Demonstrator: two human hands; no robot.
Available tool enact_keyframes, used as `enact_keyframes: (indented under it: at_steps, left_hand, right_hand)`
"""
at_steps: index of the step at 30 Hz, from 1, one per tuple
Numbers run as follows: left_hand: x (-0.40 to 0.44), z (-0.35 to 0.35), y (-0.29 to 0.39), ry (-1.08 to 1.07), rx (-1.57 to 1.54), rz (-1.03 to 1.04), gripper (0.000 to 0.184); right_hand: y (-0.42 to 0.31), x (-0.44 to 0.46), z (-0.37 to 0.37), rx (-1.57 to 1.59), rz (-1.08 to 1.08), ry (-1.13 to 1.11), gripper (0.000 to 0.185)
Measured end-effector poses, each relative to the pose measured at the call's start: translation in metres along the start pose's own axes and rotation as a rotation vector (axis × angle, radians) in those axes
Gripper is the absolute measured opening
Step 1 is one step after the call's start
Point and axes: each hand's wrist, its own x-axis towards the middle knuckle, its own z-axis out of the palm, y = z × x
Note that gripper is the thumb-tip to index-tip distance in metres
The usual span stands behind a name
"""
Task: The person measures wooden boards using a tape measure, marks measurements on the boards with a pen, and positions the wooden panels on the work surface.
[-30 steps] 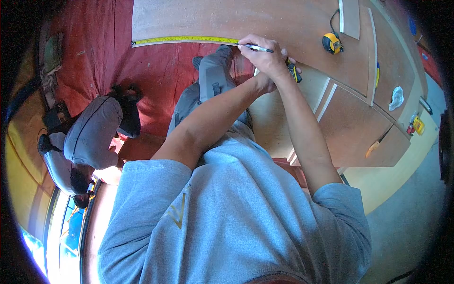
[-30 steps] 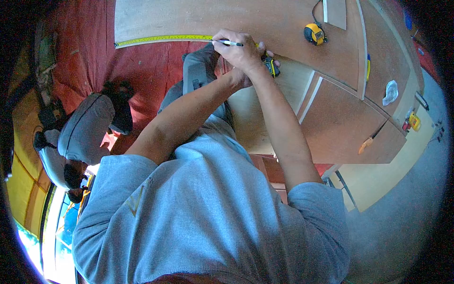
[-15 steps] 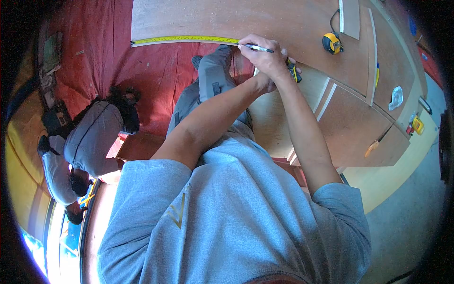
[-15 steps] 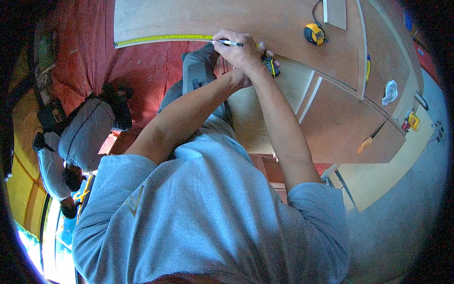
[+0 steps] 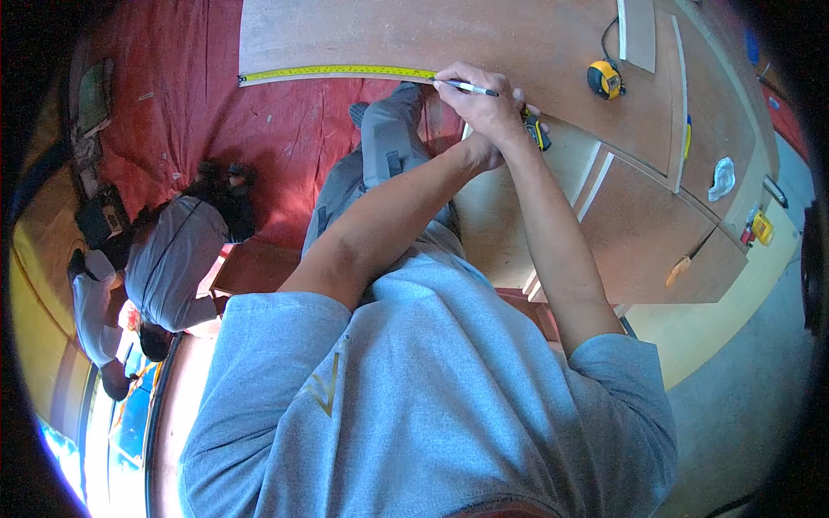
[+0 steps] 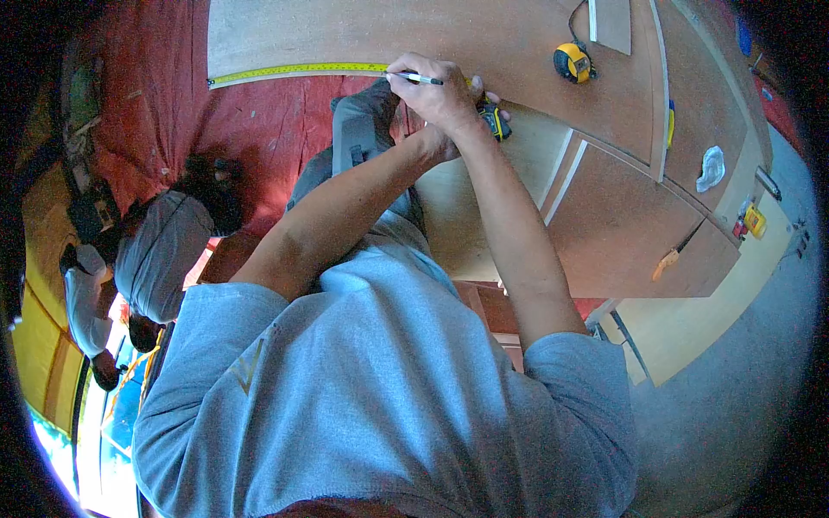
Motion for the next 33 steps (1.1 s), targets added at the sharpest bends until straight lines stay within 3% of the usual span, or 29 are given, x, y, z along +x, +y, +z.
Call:
enact_keyframes:
  at_steps: [4,10,19,21,33]
  left_hand:
    - [0.01,-0.011,-0.003,0.002,-0.073,-0.043,0.022]
    - [0.0,0.003,0.002,-0.001,-0.074,0.02,0.03]
    - [0.004,-0.01,0.0,-0.016,-0.028,-0.099,0.028]
    - [0.002,-0.009,0.0,-0.124,-0.096,-0.041,0.025]
    - [0.0,-0.005,0.003,-0.047,-0.033,-0.074,0.028]
  right_hand:
    - [-0.002,0.0,-0.001,-0.016,0.018,-0.01,0.015]
    - [-0.001,0.0,-0.002,-0.022,0.028,-0.021,0.016]
    - [0.007,0.001,0.003,-0.014,-0.001,0.0,0.017]
    - [0.004,0.001,0.001,-0.006,0.0,-0.012,0.017]
    - [0.006,0.001,0.003,0.012,-0.009,0.007,0.016]
